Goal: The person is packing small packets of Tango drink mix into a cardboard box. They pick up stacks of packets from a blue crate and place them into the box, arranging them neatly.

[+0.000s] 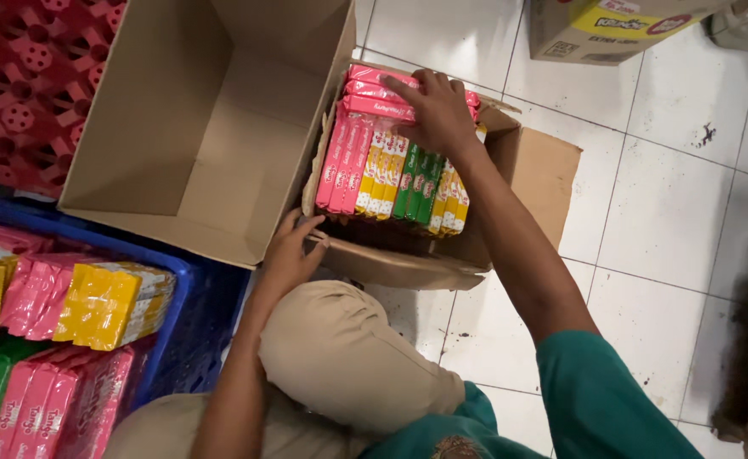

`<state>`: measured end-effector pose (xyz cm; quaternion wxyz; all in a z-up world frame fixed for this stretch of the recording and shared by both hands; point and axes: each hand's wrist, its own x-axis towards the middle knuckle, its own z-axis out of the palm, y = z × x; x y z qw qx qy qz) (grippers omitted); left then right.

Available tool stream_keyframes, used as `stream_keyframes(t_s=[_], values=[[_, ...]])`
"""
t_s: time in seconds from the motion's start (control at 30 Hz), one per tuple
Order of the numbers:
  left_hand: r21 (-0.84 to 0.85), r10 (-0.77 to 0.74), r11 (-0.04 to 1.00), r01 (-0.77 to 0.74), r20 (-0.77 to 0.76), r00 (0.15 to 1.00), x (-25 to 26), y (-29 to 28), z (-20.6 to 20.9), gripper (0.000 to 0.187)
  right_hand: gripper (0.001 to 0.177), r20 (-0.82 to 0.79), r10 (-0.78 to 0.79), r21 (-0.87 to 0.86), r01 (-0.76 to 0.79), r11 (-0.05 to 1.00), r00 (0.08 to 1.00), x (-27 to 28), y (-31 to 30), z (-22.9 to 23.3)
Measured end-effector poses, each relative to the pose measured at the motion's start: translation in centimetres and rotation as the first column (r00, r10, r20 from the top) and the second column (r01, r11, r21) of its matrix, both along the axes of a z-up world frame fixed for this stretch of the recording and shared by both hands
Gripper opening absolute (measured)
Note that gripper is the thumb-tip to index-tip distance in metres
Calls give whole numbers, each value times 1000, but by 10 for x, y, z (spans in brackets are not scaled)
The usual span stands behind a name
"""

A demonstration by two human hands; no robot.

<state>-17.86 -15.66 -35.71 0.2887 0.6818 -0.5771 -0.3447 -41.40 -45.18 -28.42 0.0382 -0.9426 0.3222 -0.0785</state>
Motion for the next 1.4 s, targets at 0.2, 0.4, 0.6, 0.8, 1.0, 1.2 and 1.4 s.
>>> stream_keyframes(t_s=[0.2,0.4,0.6,0.8,1.0,1.2,1.4], values=[[33,10,999,-10,1,1000,0,-2,1,49,77,-94,-22,-72,15,997,995,4,4,2],[-4,7,1000,-7,-16,1000,-1,-1,1,50,94,-173,-14,-137,-10,991,985,3,6,6],[-17,2,1000,-2,-3,1000,0,-1,-6,51,89,-133,-60,-65,52,997,989,2,11,3],[58,29,998,-28,-17,999,0,-4,-1,51,91,36,-286,205,273,940,958,19,62,43],[43,43,998,-42,-22,999,-2,-3,-6,48,87,-190,-582,474,593,651,791,75,97,61],[66,45,997,-42,-43,998,1,-2,-19,29,105,-100,-680,654,563,506,727,109,113,66],[97,62,994,-54,-79,995,0,-1,-8,25,94,180,-766,723,445,528,617,109,125,55]])
